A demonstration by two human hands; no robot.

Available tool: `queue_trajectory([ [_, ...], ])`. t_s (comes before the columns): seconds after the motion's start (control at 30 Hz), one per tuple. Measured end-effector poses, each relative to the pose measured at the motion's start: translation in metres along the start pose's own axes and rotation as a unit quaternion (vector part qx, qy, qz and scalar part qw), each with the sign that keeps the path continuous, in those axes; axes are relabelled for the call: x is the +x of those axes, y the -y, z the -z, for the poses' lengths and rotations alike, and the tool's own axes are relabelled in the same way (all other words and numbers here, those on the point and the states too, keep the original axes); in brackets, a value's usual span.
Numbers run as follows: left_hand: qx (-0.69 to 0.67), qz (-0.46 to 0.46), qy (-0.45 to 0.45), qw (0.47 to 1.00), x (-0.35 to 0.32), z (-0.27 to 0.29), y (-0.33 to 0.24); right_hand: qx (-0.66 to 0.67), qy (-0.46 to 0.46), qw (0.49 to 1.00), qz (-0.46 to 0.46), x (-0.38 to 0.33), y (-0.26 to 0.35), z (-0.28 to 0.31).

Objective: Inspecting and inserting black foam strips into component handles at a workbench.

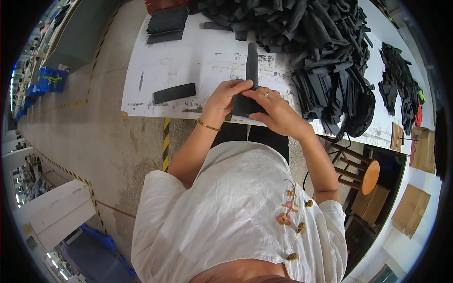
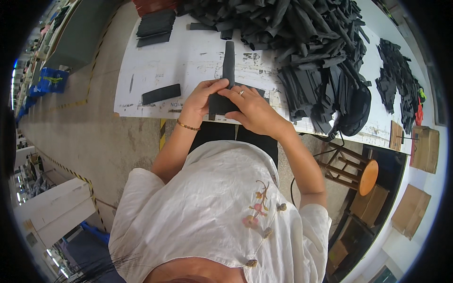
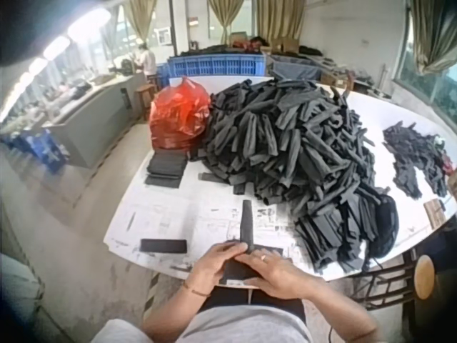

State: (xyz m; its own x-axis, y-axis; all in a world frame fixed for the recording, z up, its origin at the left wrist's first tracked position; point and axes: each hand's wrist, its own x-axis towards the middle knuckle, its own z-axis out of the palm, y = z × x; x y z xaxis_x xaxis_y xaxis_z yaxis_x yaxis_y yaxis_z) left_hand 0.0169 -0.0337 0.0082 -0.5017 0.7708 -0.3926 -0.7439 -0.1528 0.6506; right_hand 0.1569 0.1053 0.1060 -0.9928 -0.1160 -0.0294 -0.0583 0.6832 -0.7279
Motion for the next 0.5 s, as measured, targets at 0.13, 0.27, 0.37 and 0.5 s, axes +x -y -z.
queue_trajectory([
  [0.13, 0.093, -0.020, -0.022, 0.995, 0.000, -0.006, -0.017, -0.004, -0.051, 0.999, 0.009, -0.008, -0.001, 0.003],
  [0.27, 0.019, -0.072, -0.015, 0.997, 0.003, 0.000, -0.023, 0.113, -0.123, 0.980, -0.107, -0.019, -0.015, 0.000],
  [0.37, -0.045, -0.106, 0.000, 0.993, 0.006, -0.003, -0.021, 0.110, -0.198, 0.970, -0.091, -0.021, -0.028, -0.004],
  [0.5, -0.077, -0.119, 0.017, 0.990, 0.004, -0.013, -0.017, 0.129, -0.234, 0.960, -0.087, -0.016, -0.028, -0.015],
])
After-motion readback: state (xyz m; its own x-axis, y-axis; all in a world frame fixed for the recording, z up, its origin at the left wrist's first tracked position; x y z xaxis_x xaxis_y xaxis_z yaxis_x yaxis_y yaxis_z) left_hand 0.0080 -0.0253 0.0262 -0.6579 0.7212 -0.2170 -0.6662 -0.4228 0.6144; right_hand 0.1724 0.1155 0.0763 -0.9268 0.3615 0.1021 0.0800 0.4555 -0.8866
